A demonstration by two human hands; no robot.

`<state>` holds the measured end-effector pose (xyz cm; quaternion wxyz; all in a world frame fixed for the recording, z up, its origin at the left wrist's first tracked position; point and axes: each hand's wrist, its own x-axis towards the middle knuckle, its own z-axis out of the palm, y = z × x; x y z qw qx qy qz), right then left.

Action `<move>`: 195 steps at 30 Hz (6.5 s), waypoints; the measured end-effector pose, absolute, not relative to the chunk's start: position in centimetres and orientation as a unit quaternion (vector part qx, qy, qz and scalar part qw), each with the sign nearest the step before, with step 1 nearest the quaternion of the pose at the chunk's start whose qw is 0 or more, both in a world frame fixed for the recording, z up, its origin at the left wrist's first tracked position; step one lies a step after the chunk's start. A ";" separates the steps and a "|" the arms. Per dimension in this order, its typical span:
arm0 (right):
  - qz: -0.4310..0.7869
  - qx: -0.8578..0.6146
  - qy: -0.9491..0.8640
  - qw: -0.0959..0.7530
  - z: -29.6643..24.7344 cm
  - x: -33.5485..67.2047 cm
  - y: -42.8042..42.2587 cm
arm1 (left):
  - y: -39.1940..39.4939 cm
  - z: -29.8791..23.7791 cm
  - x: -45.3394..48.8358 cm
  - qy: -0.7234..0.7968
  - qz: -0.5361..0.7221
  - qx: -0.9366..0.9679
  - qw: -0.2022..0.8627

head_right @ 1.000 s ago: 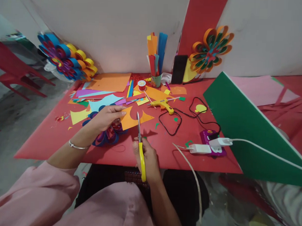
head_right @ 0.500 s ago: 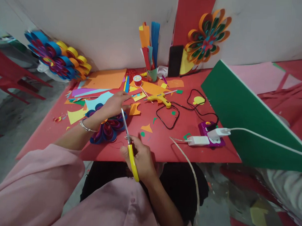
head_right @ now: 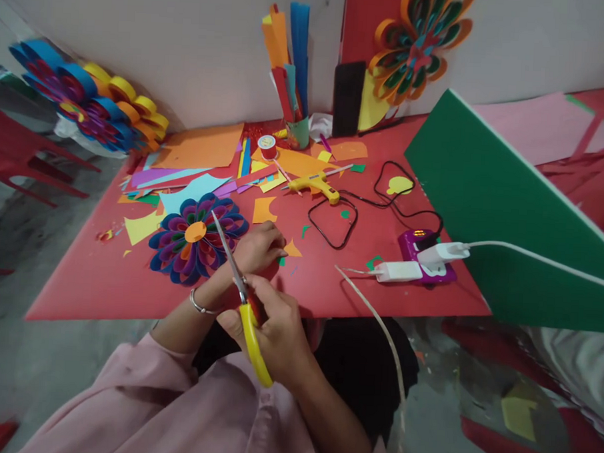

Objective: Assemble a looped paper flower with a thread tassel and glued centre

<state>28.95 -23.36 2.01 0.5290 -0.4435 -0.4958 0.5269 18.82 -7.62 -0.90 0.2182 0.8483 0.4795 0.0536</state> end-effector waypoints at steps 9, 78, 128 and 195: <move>0.508 -0.467 -0.497 0.525 1.2 28.7 -23.3 | -7.3 -2.4 18.8 0.472 0.239 0.730 0.432; 0.433 -0.509 -0.536 0.516 -1.6 27.3 -21.7 | -13.8 2.9 17.9 0.416 0.584 0.330 0.614; 0.404 -0.535 -0.539 0.509 -1.3 26.8 -21.9 | -14.1 2.4 18.1 0.406 0.604 0.315 0.610; 0.478 -0.543 -0.484 0.492 -2.7 26.6 -22.6 | -12.9 2.9 17.2 0.384 0.572 0.218 0.691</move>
